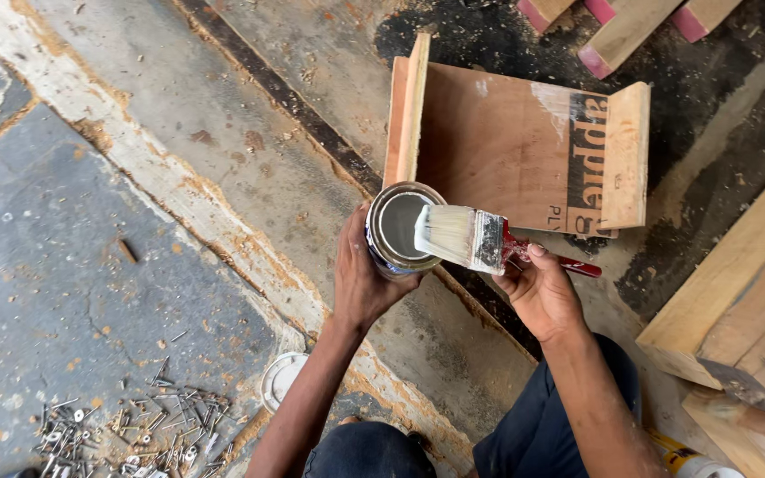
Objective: The person paints a wooden assembly by hand, using a paintbrush to apply white paint from a can to various surfaces of the object while sitting on the workshop floor.
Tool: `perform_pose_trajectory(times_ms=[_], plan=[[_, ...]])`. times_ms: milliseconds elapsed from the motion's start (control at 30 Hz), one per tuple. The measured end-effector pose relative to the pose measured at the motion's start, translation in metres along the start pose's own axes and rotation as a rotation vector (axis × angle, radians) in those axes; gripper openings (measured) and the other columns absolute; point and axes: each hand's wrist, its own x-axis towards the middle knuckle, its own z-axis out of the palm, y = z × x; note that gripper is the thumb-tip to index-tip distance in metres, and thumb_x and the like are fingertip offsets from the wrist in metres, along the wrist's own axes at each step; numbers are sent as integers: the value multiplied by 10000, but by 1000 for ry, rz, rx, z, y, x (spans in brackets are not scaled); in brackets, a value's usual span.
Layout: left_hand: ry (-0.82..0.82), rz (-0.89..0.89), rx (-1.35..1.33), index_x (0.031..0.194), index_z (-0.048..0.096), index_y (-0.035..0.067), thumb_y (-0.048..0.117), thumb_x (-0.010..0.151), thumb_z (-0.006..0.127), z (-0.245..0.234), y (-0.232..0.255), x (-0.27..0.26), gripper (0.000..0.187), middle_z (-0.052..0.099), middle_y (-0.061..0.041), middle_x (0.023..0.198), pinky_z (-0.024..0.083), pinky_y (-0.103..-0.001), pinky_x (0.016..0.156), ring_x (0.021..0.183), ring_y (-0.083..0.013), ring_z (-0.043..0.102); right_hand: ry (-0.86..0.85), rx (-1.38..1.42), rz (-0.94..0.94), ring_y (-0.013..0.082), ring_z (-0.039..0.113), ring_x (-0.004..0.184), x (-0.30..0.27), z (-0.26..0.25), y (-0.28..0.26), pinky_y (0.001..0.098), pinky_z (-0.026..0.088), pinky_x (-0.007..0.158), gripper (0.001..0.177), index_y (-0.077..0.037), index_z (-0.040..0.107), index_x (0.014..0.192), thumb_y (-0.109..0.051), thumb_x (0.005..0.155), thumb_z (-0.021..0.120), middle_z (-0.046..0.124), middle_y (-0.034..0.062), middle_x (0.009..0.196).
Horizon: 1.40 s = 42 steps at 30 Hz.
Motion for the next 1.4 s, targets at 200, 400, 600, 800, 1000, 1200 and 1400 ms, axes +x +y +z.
perform_pose_trajectory(times_ms=[200,400,600,800,1000,1200,1400], plan=[[-77,-190,-185,1535,278,7,412,632,959,38,37,11,1201,516,-237,1432,492,-523,1115,1321,-421,563,76,122,-113,196,722,971,-1,-50,-26,309,648,799,296,9,632,1185,-219,1005,690,716,125,1139],[-24,-169,-269,1531,282,21,420,662,950,61,41,17,1167,551,-219,1399,539,-500,1092,1291,-365,608,56,97,-281,211,681,1072,61,-97,-93,361,629,896,249,-50,632,1160,-209,992,725,702,93,1150],[25,-97,-352,1581,179,66,447,805,904,53,33,-15,1128,575,-199,1406,600,-461,1086,1273,-306,663,103,-313,-61,246,728,1030,152,-76,-69,407,638,912,336,-61,677,1092,-260,857,812,738,110,1108],[105,-285,-201,1563,219,105,423,679,930,33,6,-72,1178,552,-160,1399,566,-409,1068,1253,-291,634,-76,-314,-33,215,723,997,179,-28,-17,384,648,871,328,-51,686,1161,-239,911,781,721,106,1106],[171,-461,-296,1556,237,85,382,630,965,27,-26,-91,1215,449,-123,1477,507,-383,1138,1326,-246,537,-72,-407,-259,244,764,945,210,8,-30,360,706,852,266,-17,675,1133,-207,958,742,721,158,1055],[213,-307,91,1553,232,70,370,549,960,36,-49,-110,1277,462,-150,1458,401,-444,1193,1337,-289,519,-153,-630,-500,186,782,846,253,45,-18,283,664,718,201,-8,697,1127,-141,977,714,737,152,972],[138,-163,279,1560,160,96,446,628,925,37,-65,-125,1256,440,-160,1482,314,-526,1238,1369,-324,495,-174,-1058,-273,136,695,604,146,44,-12,199,545,422,162,-4,733,1046,-51,898,687,745,130,846]])
